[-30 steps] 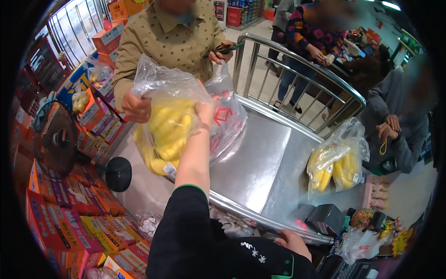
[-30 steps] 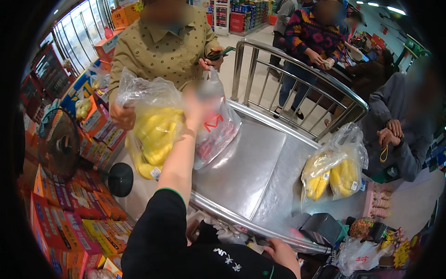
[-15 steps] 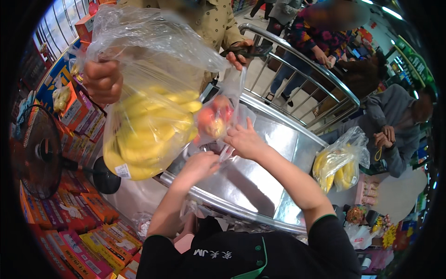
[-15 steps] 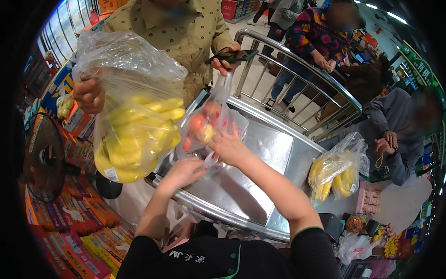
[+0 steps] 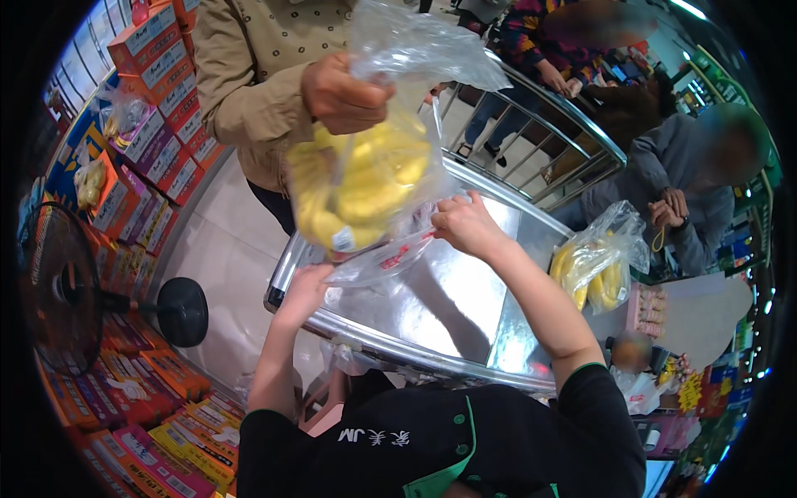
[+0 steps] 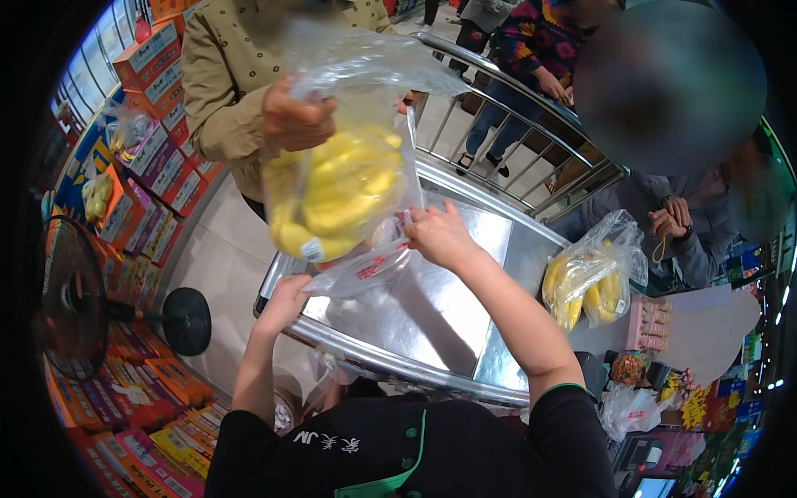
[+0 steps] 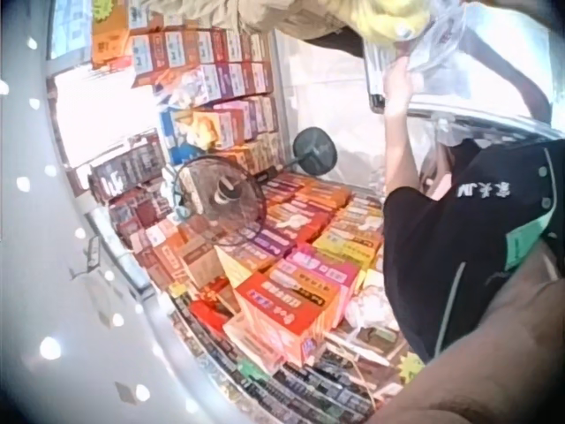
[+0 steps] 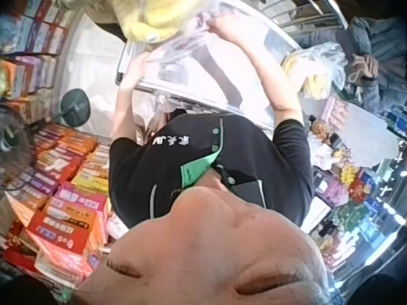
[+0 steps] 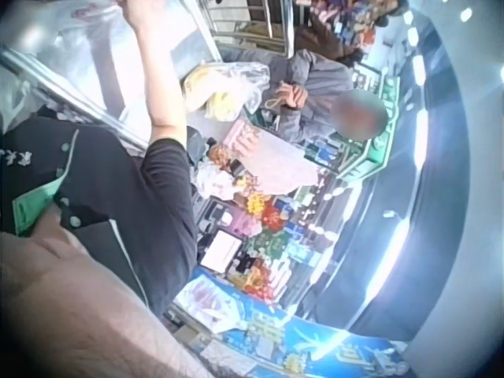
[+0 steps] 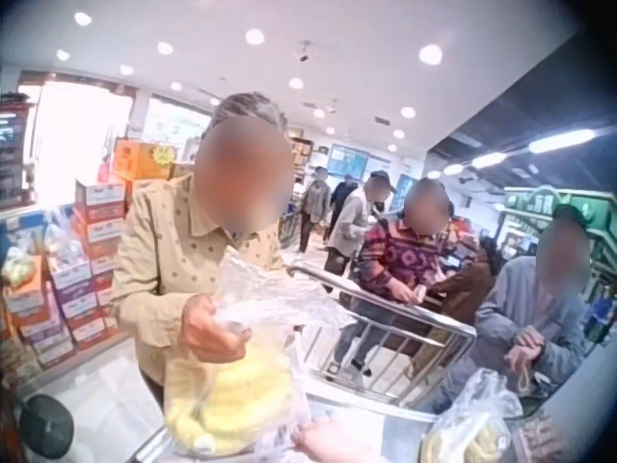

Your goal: The person scans various grocery items at a checkout counter, including bananas, packaged food, and vegetables. They use a barcode scanner to process each item and place them into plastic bags for customers.

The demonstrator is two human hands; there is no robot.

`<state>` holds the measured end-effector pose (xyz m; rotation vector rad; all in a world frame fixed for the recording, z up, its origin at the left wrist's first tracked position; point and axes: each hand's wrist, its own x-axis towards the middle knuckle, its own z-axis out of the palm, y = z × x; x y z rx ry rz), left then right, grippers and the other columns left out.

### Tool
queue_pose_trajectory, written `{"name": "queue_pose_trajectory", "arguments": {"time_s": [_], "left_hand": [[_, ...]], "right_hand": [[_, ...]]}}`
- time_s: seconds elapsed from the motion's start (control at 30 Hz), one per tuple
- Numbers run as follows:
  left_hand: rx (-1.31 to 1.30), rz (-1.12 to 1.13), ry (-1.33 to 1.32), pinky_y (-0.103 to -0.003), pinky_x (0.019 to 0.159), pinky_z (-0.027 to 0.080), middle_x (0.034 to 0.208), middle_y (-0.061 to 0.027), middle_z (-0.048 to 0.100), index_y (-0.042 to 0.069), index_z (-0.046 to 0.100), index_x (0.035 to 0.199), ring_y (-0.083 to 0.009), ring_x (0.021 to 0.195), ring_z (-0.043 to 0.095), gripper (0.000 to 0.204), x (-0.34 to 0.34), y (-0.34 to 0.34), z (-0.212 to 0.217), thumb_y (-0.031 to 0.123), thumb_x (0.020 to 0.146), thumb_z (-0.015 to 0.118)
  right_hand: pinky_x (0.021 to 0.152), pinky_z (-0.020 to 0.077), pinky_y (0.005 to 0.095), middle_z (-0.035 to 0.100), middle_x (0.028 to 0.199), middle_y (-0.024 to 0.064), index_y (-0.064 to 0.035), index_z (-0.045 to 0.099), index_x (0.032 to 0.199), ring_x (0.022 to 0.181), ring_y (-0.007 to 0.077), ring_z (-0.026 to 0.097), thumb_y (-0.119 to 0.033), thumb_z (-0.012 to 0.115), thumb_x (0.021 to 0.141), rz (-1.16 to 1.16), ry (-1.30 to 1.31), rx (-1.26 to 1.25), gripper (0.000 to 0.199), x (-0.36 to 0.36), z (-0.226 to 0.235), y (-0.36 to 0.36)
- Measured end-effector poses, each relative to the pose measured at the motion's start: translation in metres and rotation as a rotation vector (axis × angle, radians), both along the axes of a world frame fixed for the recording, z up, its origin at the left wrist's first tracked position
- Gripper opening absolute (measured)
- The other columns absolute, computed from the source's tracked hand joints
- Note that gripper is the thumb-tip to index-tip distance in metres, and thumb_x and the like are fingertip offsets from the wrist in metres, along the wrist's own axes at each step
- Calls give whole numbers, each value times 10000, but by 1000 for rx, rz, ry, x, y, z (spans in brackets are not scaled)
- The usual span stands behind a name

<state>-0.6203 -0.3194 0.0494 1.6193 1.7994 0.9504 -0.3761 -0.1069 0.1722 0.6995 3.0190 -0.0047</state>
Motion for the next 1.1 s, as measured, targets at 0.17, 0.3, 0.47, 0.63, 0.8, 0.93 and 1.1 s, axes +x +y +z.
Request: {"name": "queue_pose_trajectory", "arguments": {"time_s": [0.17,0.3,0.47,0.63,0.8,0.93,1.1], "left_hand": [[91,178,-207,-362,750,469,871,-166,606,26,578,1009,-348,844,592,203,16,22,-12,-15,812,549],[187,-7,9,-376,794,457,891,-143,601,37,627,972,-345,899,570,246,34,52,-11,-49,752,558],[148,12,-18,-424,816,429,841,-126,544,52,629,890,-344,911,523,219,45,63,-3,-46,706,562],[168,35,-10,-407,829,431,862,-106,576,93,663,955,-323,931,537,281,50,72,-11,-25,716,572],[216,20,7,-398,821,427,875,-70,599,125,678,958,-293,931,551,292,65,74,-20,-12,727,563],[246,18,48,-403,800,428,861,-72,592,125,682,938,-294,909,545,273,75,71,-18,-4,732,558],[239,47,55,-399,802,427,827,-81,564,130,697,890,-301,878,531,238,77,69,-19,4,739,563]], "right_hand": [[931,375,524,605,922,52,-124,662,873,945,250,587,-155,627,803,-101,44,-73,84,9,-1,1],[923,380,517,599,901,63,-116,647,869,925,267,596,-150,622,804,-175,30,24,78,33,-6,16],[851,406,471,575,937,64,-104,628,861,878,279,608,-206,662,786,-194,40,67,130,48,-6,16],[759,414,439,580,954,63,-103,619,923,851,260,628,-314,687,781,-278,37,-72,263,42,-2,3],[745,425,449,589,970,71,-93,621,922,886,272,630,-337,709,762,-242,-50,-71,305,26,-2,-5],[727,432,447,583,969,72,-91,603,955,862,282,629,-379,727,735,-161,-52,-65,383,34,-16,-14],[729,435,461,583,972,66,-88,585,1004,839,272,633,-418,762,675,-287,-12,2,499,34,-16,-38]]}}
